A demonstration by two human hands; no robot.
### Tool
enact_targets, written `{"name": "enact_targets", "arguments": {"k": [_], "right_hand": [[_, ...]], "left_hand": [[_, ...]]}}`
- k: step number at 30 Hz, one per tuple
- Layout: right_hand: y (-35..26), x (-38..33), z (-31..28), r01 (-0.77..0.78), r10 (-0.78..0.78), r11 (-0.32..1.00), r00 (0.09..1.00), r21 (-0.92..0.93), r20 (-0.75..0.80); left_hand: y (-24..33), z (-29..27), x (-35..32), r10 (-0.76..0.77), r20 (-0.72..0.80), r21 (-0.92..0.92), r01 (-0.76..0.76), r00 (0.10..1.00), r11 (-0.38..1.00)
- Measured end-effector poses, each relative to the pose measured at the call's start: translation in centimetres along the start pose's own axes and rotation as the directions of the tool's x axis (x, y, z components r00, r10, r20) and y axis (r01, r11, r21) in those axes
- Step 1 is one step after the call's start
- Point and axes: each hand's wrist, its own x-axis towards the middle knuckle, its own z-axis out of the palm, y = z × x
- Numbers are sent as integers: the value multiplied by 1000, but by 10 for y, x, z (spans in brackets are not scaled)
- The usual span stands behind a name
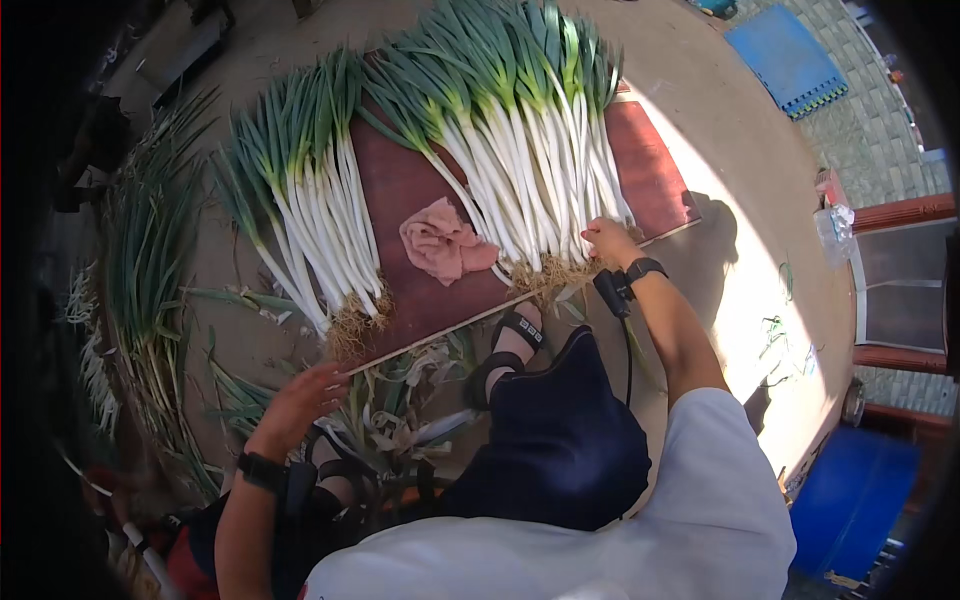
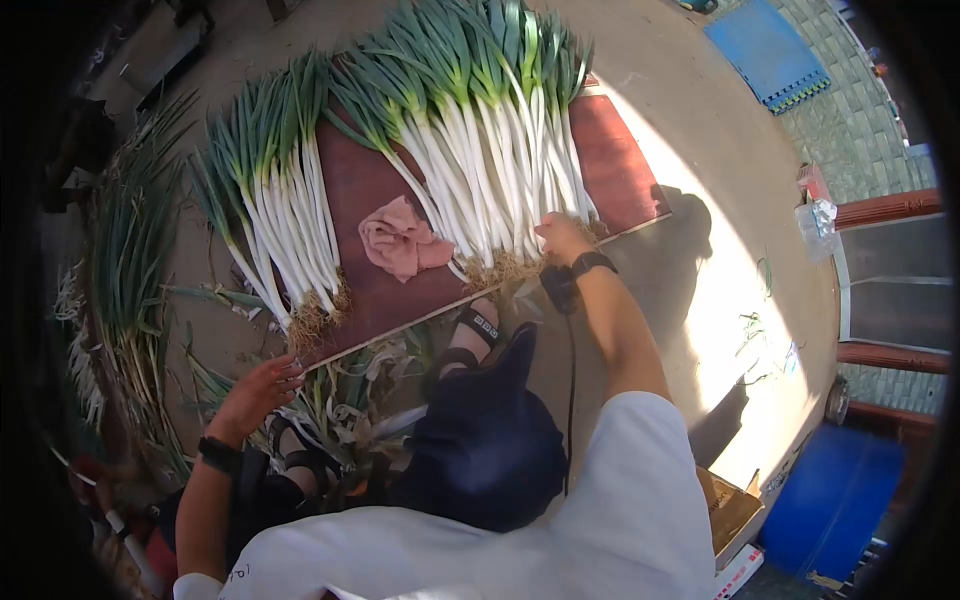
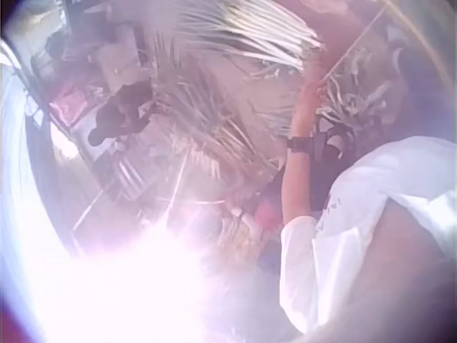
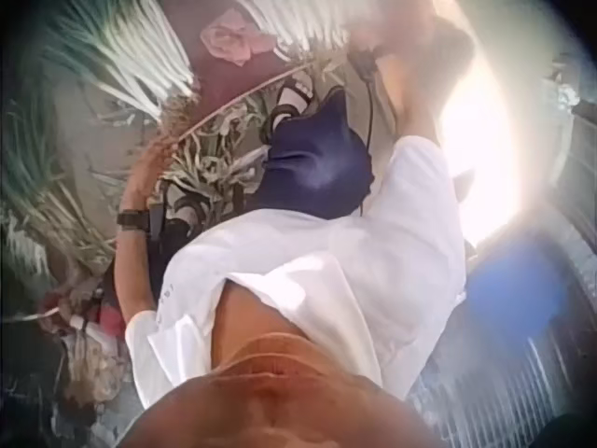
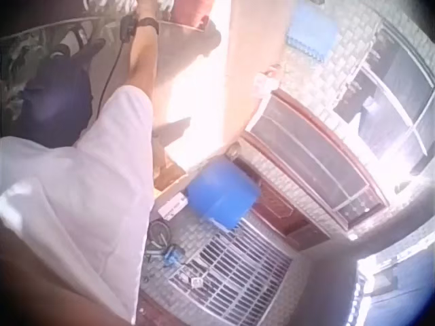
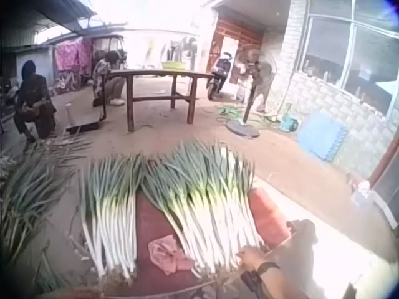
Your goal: The recorder is cleaning and wiping harvested leeks using a pink cloth in an outdoor processing area.
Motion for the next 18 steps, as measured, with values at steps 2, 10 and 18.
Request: {"name": "enact_targets", "arguments": {"k": [2,10,18], "right_hand": [[0,-5,5,21,-17,995,999,-101,40],[-42,-43,39,11,-185,743,964,-669,-190],[18,-18,15,199,-234,848,972,-491,-10]], "left_hand": [[-31,-21,-12,-60,-216,-73,46,975,996],[-35,-44,15,34,-395,158,31,918,987],[-14,-78,51,90,-472,312,70,877,947]]}}
